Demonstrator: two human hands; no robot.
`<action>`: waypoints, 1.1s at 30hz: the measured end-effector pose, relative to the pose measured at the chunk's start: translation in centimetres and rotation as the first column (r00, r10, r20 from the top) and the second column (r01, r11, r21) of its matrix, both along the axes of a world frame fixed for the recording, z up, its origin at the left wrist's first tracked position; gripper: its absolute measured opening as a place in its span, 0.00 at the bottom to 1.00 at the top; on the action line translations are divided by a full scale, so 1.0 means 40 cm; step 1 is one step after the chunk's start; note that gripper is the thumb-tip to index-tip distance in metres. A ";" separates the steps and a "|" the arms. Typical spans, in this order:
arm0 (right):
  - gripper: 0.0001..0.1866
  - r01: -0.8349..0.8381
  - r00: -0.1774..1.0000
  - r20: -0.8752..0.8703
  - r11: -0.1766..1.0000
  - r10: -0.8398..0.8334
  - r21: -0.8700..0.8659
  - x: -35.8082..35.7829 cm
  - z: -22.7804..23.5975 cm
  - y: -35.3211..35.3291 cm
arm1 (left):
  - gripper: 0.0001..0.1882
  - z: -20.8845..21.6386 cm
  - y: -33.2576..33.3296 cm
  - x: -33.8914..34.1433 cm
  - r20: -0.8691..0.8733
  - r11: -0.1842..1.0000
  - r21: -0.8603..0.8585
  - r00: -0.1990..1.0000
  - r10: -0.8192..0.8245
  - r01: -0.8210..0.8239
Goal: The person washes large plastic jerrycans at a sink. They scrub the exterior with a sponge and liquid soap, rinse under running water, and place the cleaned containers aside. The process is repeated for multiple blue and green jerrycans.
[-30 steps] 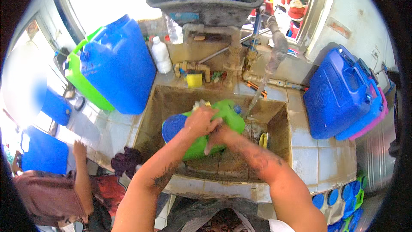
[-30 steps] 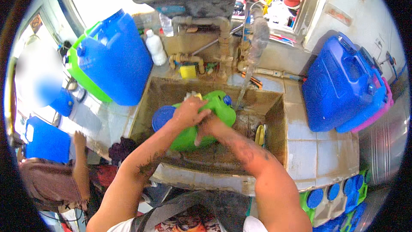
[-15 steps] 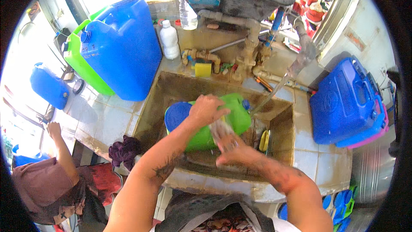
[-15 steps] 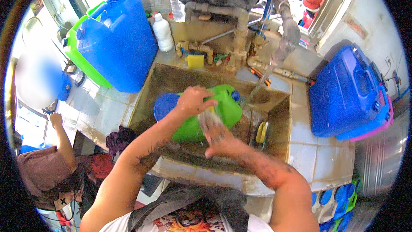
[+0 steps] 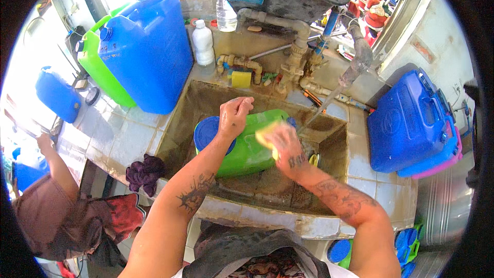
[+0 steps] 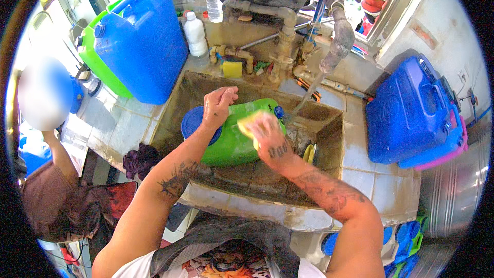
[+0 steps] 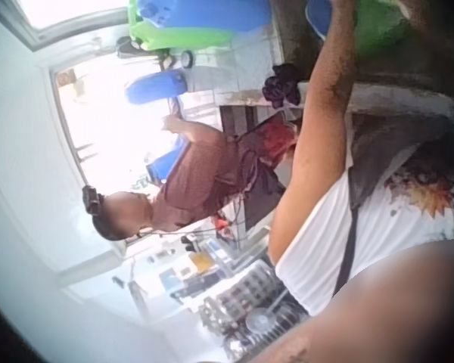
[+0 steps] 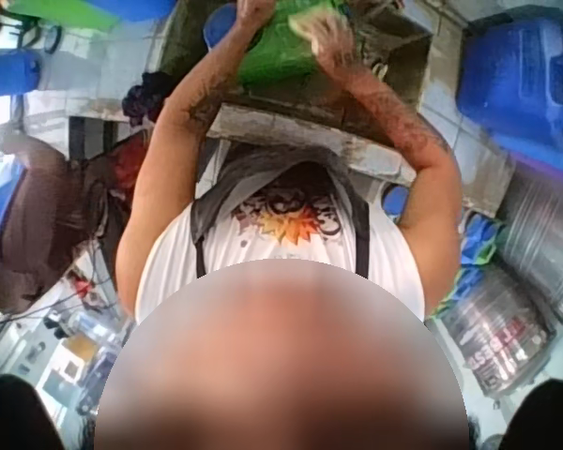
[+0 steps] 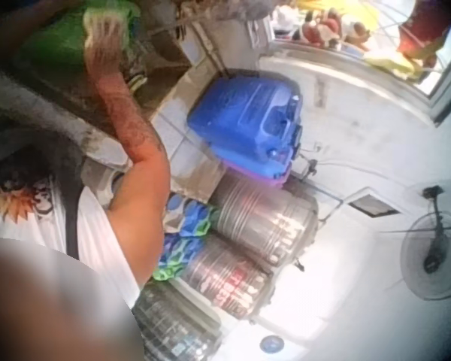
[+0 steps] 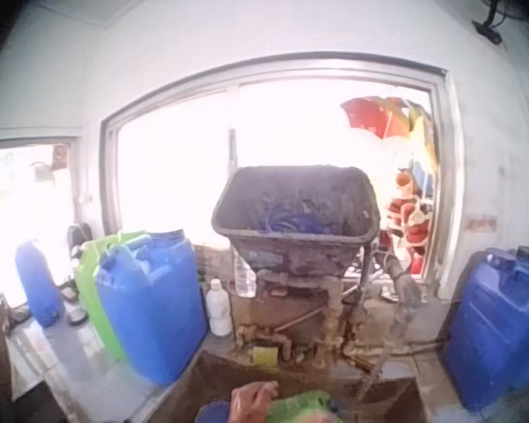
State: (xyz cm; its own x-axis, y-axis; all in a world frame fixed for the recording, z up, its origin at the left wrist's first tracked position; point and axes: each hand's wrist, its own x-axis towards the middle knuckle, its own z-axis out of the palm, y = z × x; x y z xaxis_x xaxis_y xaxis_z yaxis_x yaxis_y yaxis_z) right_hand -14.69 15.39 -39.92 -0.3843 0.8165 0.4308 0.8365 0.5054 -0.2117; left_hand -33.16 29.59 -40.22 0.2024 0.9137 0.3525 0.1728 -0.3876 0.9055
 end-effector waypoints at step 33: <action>0.39 0.203 0.727 -0.421 0.756 -0.542 -0.623 -0.102 -0.609 0.008 | 0.14 -0.194 0.063 -0.292 -0.021 0.662 -0.740 0.989 0.146 -0.114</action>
